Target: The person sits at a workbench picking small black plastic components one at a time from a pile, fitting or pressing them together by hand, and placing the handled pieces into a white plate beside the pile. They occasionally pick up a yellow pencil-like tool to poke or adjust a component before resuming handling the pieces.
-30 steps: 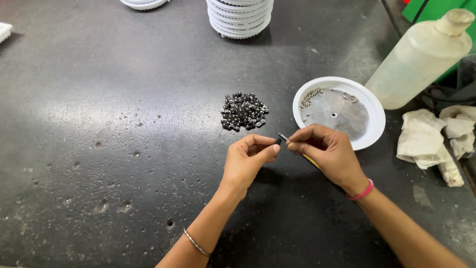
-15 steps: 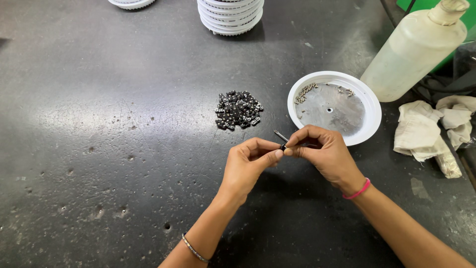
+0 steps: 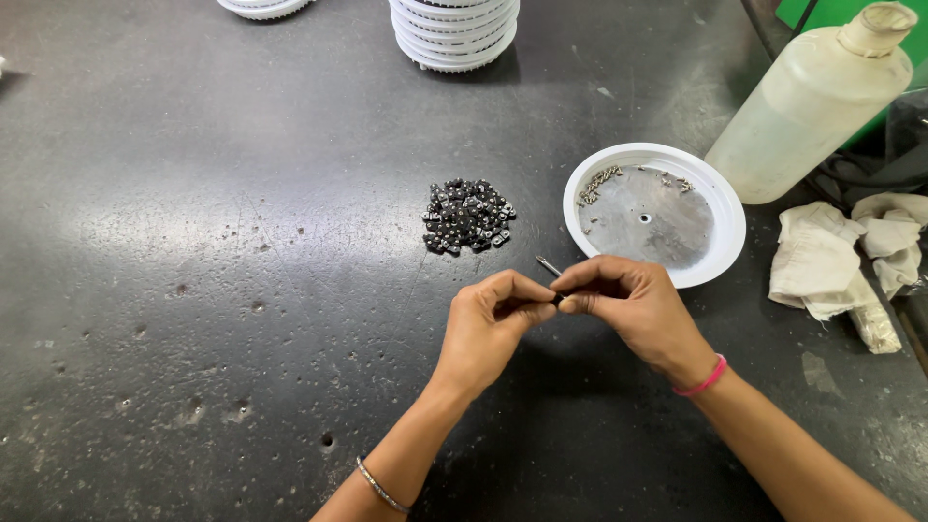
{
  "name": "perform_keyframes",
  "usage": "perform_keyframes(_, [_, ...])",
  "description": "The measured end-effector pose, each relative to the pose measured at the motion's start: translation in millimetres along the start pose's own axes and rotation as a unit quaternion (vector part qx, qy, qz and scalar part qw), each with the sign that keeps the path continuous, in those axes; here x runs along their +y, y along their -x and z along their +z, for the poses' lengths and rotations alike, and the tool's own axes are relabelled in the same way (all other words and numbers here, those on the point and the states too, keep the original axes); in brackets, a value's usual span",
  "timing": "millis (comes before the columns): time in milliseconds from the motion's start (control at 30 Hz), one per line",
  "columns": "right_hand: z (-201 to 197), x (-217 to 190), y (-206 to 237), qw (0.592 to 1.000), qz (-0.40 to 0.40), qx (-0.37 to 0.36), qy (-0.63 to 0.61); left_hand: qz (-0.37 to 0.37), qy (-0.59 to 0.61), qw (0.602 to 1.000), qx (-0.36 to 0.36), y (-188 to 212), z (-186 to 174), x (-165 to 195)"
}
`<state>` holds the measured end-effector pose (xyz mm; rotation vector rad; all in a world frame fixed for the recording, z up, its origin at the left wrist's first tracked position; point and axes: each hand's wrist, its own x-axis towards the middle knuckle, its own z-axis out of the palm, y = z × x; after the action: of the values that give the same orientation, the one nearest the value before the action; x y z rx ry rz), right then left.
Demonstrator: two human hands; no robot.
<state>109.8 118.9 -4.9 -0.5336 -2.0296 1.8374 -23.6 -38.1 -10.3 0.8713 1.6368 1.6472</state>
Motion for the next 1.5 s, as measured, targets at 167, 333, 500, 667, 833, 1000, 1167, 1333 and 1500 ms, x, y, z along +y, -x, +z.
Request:
perform_keyframes(167, [-5.9, 9.8, 1.4, 1.000, -0.017, -0.007, -0.007, 0.004, -0.005, 1.000, -0.002, 2.0, 3.9, -2.3])
perform_keyframes(333, [-4.4, 12.7, 1.9, 0.999, -0.021, -0.004, -0.029, 0.034, -0.024, 0.999, -0.004, 3.5, 5.9, -0.7])
perform_keyframes(500, [-0.7, -4.0, -0.3, 0.998, 0.000, -0.010, 0.063, 0.053, -0.091, 0.994, 0.015, -0.2, -0.5, 1.6])
perform_keyframes(667, [-1.0, -20.8, -0.5, 0.990, -0.007, 0.016, 0.141, 0.069, -0.199, 0.966, 0.151, -16.2, -28.6, -2.4])
perform_keyframes(833, [-2.7, -23.8, -2.2, 0.989, -0.010, 0.025, 0.148, 0.065, -0.104, 0.970, 0.210, -39.1, -52.1, -7.8])
perform_keyframes(1000, [-5.9, -23.8, -1.0, 0.984, -0.004, 0.050, 0.171, 0.075, -0.110, 0.964, 0.230, -38.5, -67.8, -6.3])
perform_keyframes(1167, [-7.9, -22.5, -2.2, 0.982, -0.015, 0.057, 0.182, 0.110, -0.236, 0.947, 0.190, -29.3, -80.4, -4.1])
perform_keyframes(1333, [-12.7, -20.9, -2.7, 0.983, -0.015, 0.068, 0.169, 0.075, -0.361, 0.926, 0.082, -23.4, -83.5, -2.2])
perform_keyframes(1500, [-25.9, -21.6, -6.0, 0.966, -0.034, 0.130, 0.222, 0.061, -0.435, 0.898, 0.025, -13.8, -79.3, 2.2])
